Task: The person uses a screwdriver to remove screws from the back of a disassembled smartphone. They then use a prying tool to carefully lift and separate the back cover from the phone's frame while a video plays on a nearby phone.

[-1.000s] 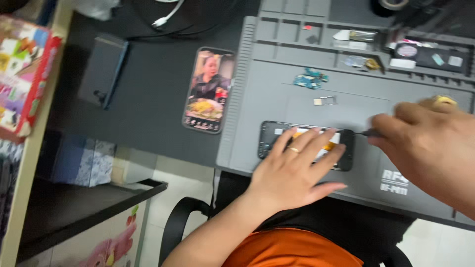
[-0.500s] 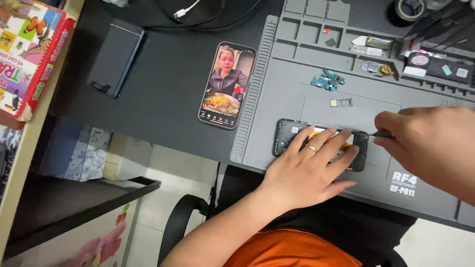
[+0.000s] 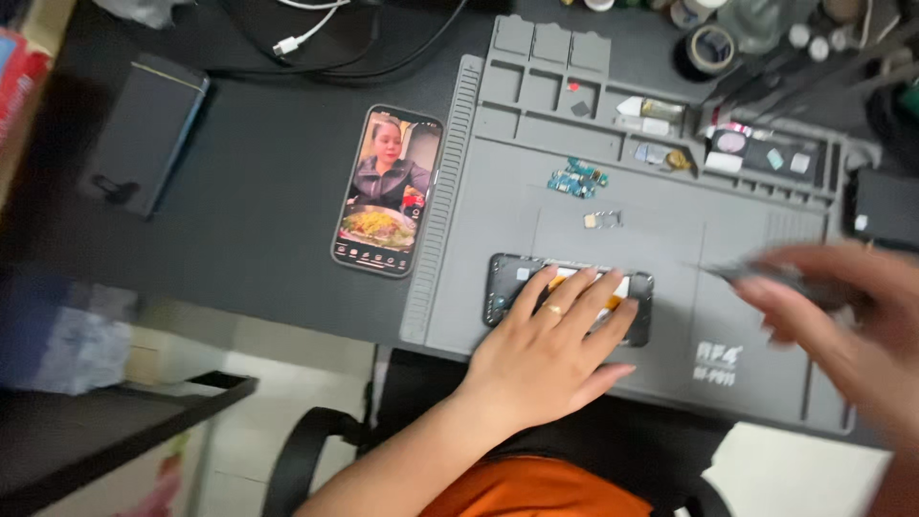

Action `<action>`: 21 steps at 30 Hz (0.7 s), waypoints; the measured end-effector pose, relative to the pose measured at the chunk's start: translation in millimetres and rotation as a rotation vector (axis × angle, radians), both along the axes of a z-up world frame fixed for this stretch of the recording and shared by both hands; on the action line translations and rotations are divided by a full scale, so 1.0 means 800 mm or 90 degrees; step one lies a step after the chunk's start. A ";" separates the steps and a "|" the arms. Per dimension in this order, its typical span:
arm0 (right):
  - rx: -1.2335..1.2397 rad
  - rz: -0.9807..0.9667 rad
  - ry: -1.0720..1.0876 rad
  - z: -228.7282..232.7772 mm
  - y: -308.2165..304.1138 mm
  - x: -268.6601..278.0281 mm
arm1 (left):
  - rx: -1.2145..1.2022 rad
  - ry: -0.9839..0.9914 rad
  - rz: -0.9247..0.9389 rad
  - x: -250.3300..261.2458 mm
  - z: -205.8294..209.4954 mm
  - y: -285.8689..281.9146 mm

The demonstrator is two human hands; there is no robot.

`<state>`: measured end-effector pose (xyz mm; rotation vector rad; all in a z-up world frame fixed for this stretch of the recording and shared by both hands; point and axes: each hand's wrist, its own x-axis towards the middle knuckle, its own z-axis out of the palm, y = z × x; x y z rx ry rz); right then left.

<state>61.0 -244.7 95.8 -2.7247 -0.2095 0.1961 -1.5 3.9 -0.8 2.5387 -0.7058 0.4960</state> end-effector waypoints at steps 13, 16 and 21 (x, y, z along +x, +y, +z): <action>0.412 -0.284 -0.112 -0.103 -0.046 -0.053 | 0.045 0.150 0.034 0.011 0.011 -0.013; 0.473 -0.262 -0.094 -0.092 -0.050 -0.049 | 0.090 0.264 0.034 0.030 0.037 -0.020; 0.625 -0.253 -0.075 -0.093 -0.056 -0.052 | 0.227 0.396 0.065 0.064 0.078 -0.038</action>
